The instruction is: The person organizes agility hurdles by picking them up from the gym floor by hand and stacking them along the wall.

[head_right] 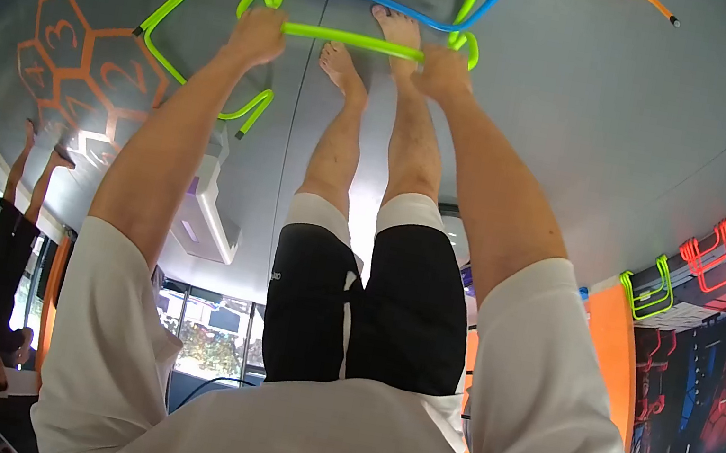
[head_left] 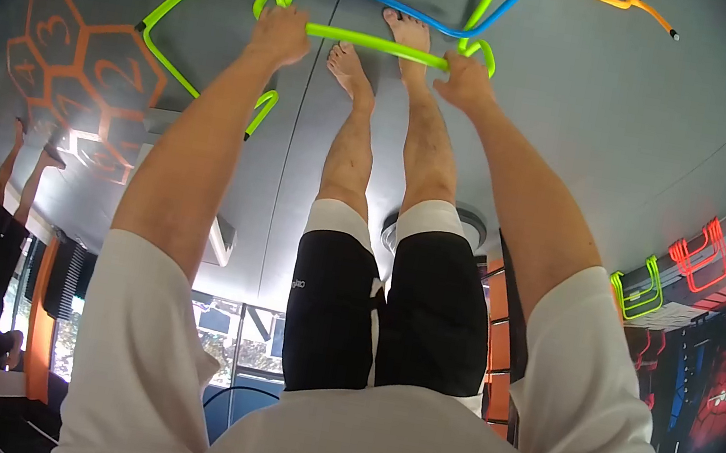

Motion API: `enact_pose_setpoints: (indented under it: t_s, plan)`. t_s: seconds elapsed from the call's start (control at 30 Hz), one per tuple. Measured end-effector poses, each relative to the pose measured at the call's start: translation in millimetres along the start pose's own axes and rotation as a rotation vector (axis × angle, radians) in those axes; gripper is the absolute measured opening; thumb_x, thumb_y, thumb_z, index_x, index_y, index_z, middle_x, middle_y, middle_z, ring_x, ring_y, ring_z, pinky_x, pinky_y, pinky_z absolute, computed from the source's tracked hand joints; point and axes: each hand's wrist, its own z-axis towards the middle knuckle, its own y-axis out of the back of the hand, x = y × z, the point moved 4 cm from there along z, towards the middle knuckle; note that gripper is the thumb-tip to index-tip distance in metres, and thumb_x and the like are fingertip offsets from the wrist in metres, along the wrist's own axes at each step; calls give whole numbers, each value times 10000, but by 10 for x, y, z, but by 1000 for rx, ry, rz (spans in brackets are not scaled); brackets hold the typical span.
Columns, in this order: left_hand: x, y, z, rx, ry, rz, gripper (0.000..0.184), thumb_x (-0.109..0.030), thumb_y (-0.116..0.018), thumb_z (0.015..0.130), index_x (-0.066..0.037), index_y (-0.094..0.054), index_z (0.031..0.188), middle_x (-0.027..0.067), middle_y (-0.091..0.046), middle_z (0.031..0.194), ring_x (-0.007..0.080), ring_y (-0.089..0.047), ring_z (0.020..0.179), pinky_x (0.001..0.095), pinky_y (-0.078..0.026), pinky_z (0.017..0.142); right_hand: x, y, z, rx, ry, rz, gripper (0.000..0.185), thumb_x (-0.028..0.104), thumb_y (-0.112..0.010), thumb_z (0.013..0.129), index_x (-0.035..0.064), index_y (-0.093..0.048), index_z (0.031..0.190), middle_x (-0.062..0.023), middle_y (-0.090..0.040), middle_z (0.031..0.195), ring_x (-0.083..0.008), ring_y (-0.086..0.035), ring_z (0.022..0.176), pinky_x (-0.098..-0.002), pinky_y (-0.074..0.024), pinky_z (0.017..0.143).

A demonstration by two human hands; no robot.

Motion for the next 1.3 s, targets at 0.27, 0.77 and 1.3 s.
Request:
enact_pose_setpoints:
  t_s: [0.27,0.77,1.3]
  plan:
    - [-358,-19,-1039,55,-12,-123,259,-274,-651,737,-52,-747,830,218,-710,837,403,-695,819,487,-558,749,2,270,-707,123,-107,-71,244,346,-666,801,130,-761,867,-139,-720,841,-332,-711,804,-441,-573,728]
    - [-383,1723,-3270,-453,-143,-18,183,-214,-680,751,-42,-742,762,227,-702,800,406,-698,801,487,-559,733,1109,1951,-2916,-502,17,-28,133,285,-698,731,191,-765,797,-113,-692,719,-341,-695,718,-463,-553,651]
    - [-3208,3050,-6472,-1305,-1178,242,294,-197,-721,785,-107,-541,570,110,-523,540,330,-543,553,457,-395,576,1013,1804,-7698,-1836,-577,27,189,191,-754,736,170,-625,600,-9,-596,583,-219,-596,562,-371,-454,558]
